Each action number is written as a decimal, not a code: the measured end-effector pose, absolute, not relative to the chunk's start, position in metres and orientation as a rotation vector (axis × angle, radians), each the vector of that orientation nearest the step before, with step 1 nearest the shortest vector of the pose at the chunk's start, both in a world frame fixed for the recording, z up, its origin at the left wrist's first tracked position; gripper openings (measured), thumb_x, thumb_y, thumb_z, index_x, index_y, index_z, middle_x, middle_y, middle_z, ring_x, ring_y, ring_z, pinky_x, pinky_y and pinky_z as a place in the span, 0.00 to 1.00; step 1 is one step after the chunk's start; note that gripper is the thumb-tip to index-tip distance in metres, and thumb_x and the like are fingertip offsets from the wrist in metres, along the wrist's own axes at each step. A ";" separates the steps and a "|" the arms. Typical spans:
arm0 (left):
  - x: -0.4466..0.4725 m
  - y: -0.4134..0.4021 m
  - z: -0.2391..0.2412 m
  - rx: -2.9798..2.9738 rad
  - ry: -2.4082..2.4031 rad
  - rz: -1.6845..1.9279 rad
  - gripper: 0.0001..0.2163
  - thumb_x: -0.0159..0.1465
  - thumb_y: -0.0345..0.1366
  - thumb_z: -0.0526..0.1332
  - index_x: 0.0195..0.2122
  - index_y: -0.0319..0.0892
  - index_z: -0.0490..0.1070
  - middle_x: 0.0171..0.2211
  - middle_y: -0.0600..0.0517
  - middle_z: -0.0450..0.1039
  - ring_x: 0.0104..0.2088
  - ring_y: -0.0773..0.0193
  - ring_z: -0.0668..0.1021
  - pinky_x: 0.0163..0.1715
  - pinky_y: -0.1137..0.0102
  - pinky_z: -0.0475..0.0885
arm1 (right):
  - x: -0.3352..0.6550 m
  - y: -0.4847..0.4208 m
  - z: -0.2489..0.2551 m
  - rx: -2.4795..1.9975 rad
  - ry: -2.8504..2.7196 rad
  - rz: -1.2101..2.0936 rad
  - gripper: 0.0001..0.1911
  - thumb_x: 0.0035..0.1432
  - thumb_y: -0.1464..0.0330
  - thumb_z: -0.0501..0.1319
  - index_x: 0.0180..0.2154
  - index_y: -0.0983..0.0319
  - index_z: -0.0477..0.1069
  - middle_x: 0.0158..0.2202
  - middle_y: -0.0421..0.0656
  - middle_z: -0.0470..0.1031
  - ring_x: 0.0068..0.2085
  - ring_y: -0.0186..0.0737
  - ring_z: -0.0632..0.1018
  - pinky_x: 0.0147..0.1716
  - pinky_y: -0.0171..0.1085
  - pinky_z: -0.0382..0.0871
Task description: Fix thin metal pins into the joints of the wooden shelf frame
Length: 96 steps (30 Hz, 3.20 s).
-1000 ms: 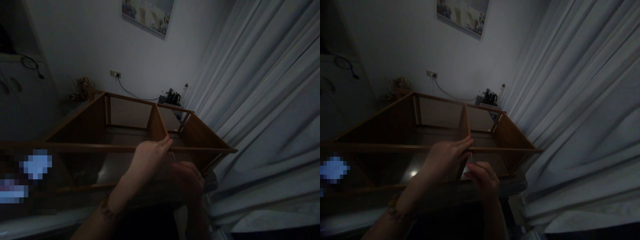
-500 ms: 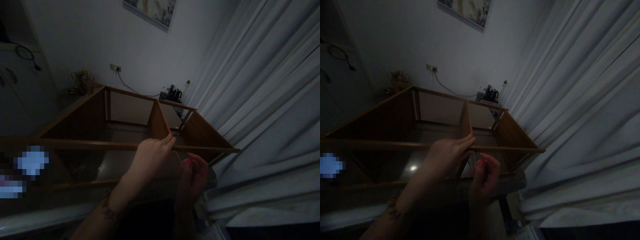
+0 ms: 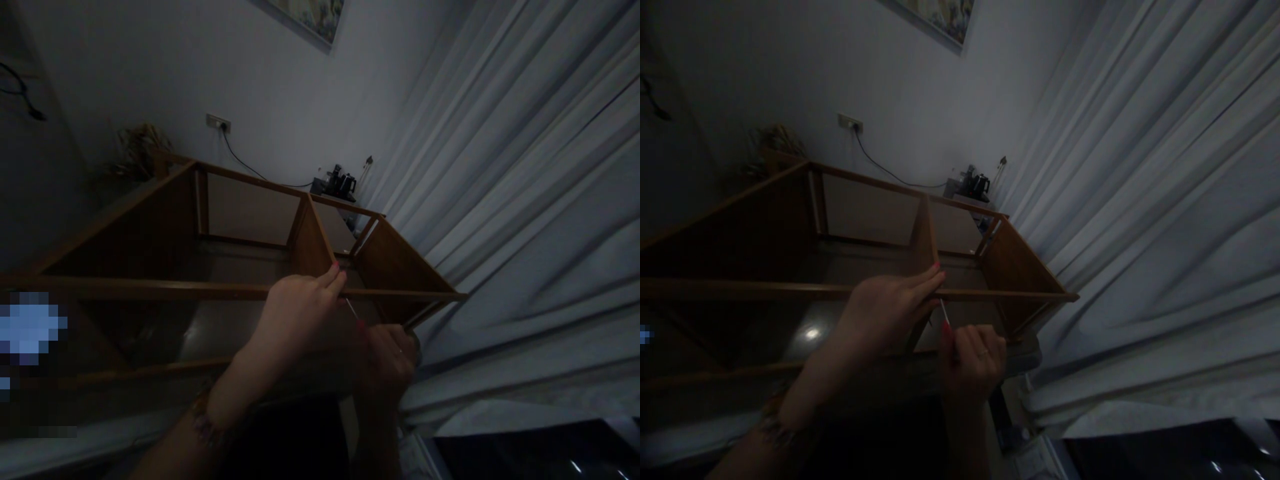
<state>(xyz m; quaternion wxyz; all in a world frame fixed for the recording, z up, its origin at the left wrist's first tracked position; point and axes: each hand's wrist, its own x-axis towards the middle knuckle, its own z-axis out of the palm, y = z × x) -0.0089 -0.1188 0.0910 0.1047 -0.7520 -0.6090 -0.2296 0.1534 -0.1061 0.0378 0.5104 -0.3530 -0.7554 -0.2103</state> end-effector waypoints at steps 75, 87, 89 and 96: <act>-0.010 -0.121 0.089 -2.139 -1.716 -0.753 0.15 0.66 0.35 0.64 0.54 0.44 0.75 0.56 0.53 0.76 0.37 0.56 0.85 0.29 0.65 0.77 | 0.155 -0.112 0.039 -0.654 -1.833 0.046 0.07 0.64 0.69 0.63 0.43 0.56 0.78 0.35 0.41 0.80 0.34 0.36 0.81 0.33 0.34 0.77; -0.009 -0.122 0.094 -2.137 -1.740 -0.715 0.15 0.65 0.36 0.65 0.53 0.45 0.75 0.57 0.54 0.76 0.35 0.56 0.85 0.27 0.64 0.77 | 0.125 -0.110 0.027 -0.696 -1.268 0.856 0.18 0.68 0.55 0.56 0.54 0.56 0.61 0.21 0.31 0.71 0.18 0.31 0.72 0.20 0.28 0.63; -0.008 -0.122 0.093 -2.128 -1.737 -0.716 0.15 0.65 0.36 0.64 0.53 0.45 0.75 0.56 0.54 0.76 0.35 0.55 0.85 0.26 0.63 0.77 | 0.123 -0.115 0.026 -0.741 -1.205 0.866 0.14 0.69 0.56 0.54 0.50 0.56 0.62 0.21 0.31 0.71 0.19 0.31 0.72 0.20 0.28 0.63; -0.010 -0.122 0.091 -2.135 -1.736 -0.724 0.15 0.66 0.36 0.64 0.54 0.45 0.75 0.57 0.51 0.76 0.35 0.56 0.85 0.27 0.64 0.77 | 0.111 -0.126 0.028 -0.720 -1.103 0.945 0.11 0.69 0.59 0.54 0.49 0.56 0.62 0.19 0.30 0.67 0.18 0.30 0.70 0.19 0.27 0.62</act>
